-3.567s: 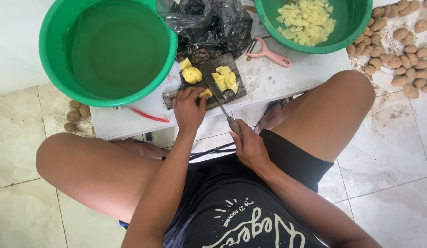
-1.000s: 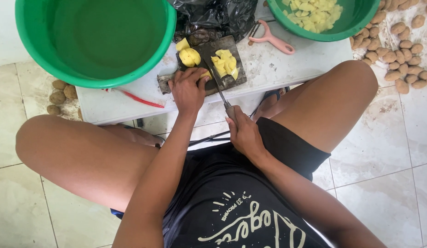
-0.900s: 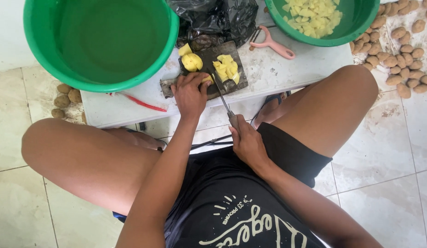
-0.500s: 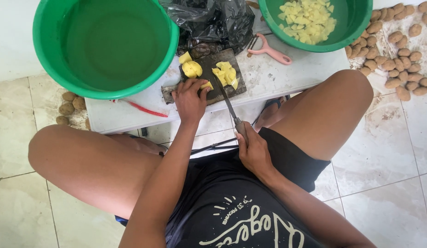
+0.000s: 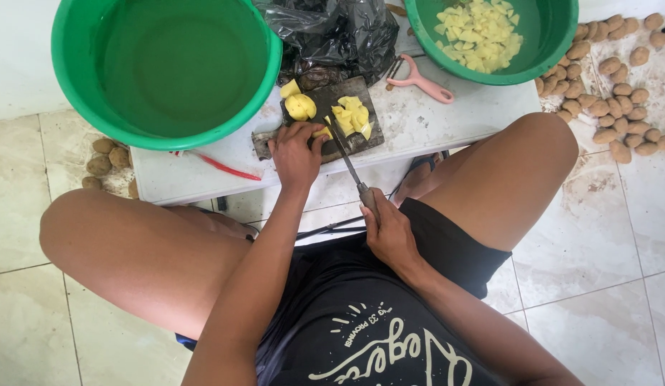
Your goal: Slicing peeled potatoes into small pieces on a cutting board using a knife.
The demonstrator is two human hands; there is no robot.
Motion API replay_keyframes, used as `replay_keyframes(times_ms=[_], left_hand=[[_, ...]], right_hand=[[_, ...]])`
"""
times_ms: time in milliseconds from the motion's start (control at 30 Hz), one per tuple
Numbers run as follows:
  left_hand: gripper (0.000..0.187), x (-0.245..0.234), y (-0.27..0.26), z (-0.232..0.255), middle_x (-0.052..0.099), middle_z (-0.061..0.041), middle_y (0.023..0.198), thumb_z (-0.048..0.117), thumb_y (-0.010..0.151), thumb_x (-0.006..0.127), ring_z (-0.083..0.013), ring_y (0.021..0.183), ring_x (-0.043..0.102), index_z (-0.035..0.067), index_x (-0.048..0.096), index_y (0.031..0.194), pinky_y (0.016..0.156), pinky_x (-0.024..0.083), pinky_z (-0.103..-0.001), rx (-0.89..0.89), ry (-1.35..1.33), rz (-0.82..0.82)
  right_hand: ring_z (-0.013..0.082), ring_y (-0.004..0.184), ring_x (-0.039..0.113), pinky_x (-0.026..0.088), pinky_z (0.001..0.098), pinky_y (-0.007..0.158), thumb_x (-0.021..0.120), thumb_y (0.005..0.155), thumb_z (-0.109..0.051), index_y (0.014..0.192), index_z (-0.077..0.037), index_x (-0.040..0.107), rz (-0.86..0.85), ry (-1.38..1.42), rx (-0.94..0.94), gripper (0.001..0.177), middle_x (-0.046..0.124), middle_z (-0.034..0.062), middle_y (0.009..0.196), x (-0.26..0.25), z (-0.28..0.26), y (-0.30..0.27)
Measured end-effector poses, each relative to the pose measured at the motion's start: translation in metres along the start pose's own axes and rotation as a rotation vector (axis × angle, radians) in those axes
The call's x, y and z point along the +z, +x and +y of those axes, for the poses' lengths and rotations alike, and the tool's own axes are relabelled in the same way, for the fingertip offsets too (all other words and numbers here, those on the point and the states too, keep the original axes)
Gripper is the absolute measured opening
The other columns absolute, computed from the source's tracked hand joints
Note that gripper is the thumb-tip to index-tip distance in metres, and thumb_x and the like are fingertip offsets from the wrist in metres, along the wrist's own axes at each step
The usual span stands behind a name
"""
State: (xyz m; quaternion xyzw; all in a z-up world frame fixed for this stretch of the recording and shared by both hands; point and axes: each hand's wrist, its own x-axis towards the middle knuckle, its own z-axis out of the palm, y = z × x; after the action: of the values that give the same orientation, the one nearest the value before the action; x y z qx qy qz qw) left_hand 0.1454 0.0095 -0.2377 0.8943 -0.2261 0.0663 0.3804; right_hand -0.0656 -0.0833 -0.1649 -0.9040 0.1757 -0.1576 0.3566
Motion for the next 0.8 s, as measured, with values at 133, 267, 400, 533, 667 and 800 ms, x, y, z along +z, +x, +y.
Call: replay_keyframes(times_ms=[133,267,400,533,667,800], left_hand=[[0.015,-0.002,0.0,0.002,0.072,0.01,0.098,0.03,0.09,0.085,-0.0183,0.096,0.066,0.026,0.079,0.103,0.092,0.039,-0.041,-0.004,-0.004,0.006],[0.011,0.0,0.002,-0.001,0.073,0.011,0.096,0.028,0.092,0.084,-0.018,0.094,0.066,0.027,0.08,0.102,0.091,0.039,-0.04,-0.017,-0.018,-0.004],[0.008,-0.005,0.001,0.001,0.073,0.012,0.093,0.026,0.094,0.082,-0.0164,0.092,0.067,0.027,0.081,0.102,0.088,0.04,-0.038,0.004,-0.041,-0.007],[0.01,-0.005,0.002,0.003,0.074,0.011,0.093,0.025,0.094,0.083,-0.0167,0.092,0.067,0.026,0.082,0.103,0.088,0.041,-0.039,0.002,-0.055,0.015],[0.012,-0.006,0.0,0.002,0.075,0.011,0.095,0.025,0.093,0.083,-0.0186,0.093,0.067,0.025,0.082,0.105,0.088,0.042,-0.04,0.006,-0.065,0.007],[0.014,-0.003,0.001,-0.003,0.075,0.011,0.095,0.025,0.092,0.085,-0.0188,0.093,0.068,0.027,0.082,0.105,0.089,0.042,-0.041,0.007,-0.057,0.018]], right_hand=[[0.0453,0.081,0.072,0.057,0.0473,0.059,0.062,0.102,-0.029,0.134,0.0,0.063,0.017,-0.059,-0.026,0.043,0.07,0.0244,0.089,0.001,0.0,0.001],[0.0456,0.077,0.071,0.055,0.0475,0.055,0.064,0.101,-0.031,0.133,-0.002,0.064,0.027,-0.07,-0.065,0.043,0.069,0.0232,0.085,0.006,0.008,0.004],[0.0427,0.072,0.072,0.055,0.0454,0.054,0.061,0.102,-0.033,0.13,0.0,0.065,0.021,-0.092,-0.074,0.044,0.07,0.021,0.082,0.017,0.018,0.014],[0.0449,0.07,0.07,0.055,0.0479,0.051,0.061,0.102,-0.032,0.132,0.001,0.064,0.017,-0.136,-0.074,0.045,0.069,0.0229,0.082,0.013,0.013,0.009],[0.0444,0.067,0.07,0.055,0.0496,0.049,0.059,0.102,-0.034,0.133,0.0,0.063,0.003,-0.251,-0.079,0.046,0.069,0.0212,0.083,0.007,0.012,-0.008],[0.0483,0.078,0.07,0.056,0.0513,0.055,0.06,0.101,-0.032,0.133,0.001,0.062,-0.031,-0.103,0.026,0.046,0.07,0.0259,0.087,-0.001,0.004,-0.004]])
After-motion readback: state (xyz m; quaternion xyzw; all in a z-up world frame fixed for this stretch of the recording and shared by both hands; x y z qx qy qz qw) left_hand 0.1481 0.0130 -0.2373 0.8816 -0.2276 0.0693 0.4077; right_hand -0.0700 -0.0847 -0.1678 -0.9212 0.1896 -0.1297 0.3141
